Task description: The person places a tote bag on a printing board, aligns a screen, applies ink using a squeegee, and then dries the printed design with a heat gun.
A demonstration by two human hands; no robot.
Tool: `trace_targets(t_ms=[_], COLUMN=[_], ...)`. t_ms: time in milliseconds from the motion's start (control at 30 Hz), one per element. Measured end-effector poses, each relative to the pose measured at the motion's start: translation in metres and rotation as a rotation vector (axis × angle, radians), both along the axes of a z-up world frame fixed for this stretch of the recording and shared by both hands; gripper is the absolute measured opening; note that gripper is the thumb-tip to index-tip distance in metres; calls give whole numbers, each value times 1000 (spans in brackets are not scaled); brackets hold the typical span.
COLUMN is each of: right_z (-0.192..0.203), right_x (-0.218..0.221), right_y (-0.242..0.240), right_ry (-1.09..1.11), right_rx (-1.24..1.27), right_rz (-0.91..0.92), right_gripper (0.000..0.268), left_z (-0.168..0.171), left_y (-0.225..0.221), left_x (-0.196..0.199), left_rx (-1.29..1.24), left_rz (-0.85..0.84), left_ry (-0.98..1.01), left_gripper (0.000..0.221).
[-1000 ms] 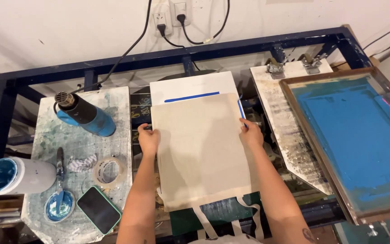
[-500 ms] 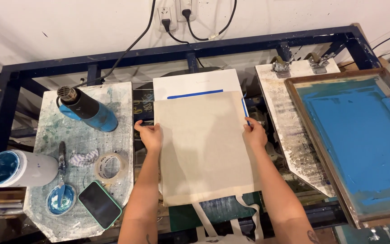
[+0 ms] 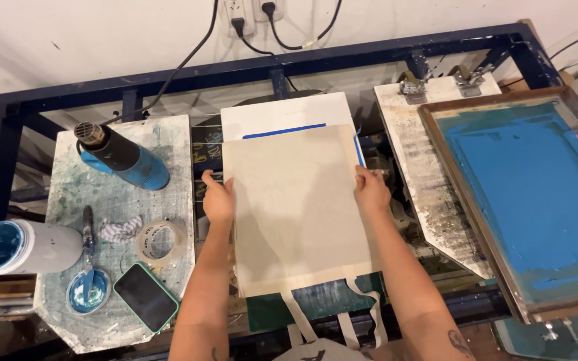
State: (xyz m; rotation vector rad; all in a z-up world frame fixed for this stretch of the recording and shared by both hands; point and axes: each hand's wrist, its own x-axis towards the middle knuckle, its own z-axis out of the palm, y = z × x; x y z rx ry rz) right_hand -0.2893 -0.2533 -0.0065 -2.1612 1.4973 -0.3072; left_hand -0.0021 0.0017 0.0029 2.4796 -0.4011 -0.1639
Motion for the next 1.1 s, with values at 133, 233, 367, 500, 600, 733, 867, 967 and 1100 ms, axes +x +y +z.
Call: trace_targets(t_ms=[133,233,367,500,600,733,867,967,1100], right_z=[-14,-6,-23,-21,-19,-23,-33,-55,-47], right_x=[-4,2,34,79,100,121,164,210,241], right_y=[8,16,-14,-38,-52,-66,-40,17,77], right_ry=[104,185,151,75,196,162,204,51,-123], right_rx=[-194,-419,-510,-334,-239,-291,-283,-355,-289], right_rz=[64,111,210,427,547,655,749,794,875], right_gripper=[32,30,30,48,62,67,69,70,63], left_z=[-1,-32,-31,-38,-48,-37,-27,-37,-48], left_y=[4,-3,-41,-95,-115,-114,-92,-67,-38], left_x=[-5,9,25,23,19,12,17,20,23], left_rx=[171,207,101,31,163,228,359,317,298], left_rz=[-96,-177,-369,-791,-857,-813,-722,-581,-478], left_ry=[-80,-247,-629,-557,-510,-389,-304,-280,-203], left_gripper=[50,43,25,42,68,83,75,62,63])
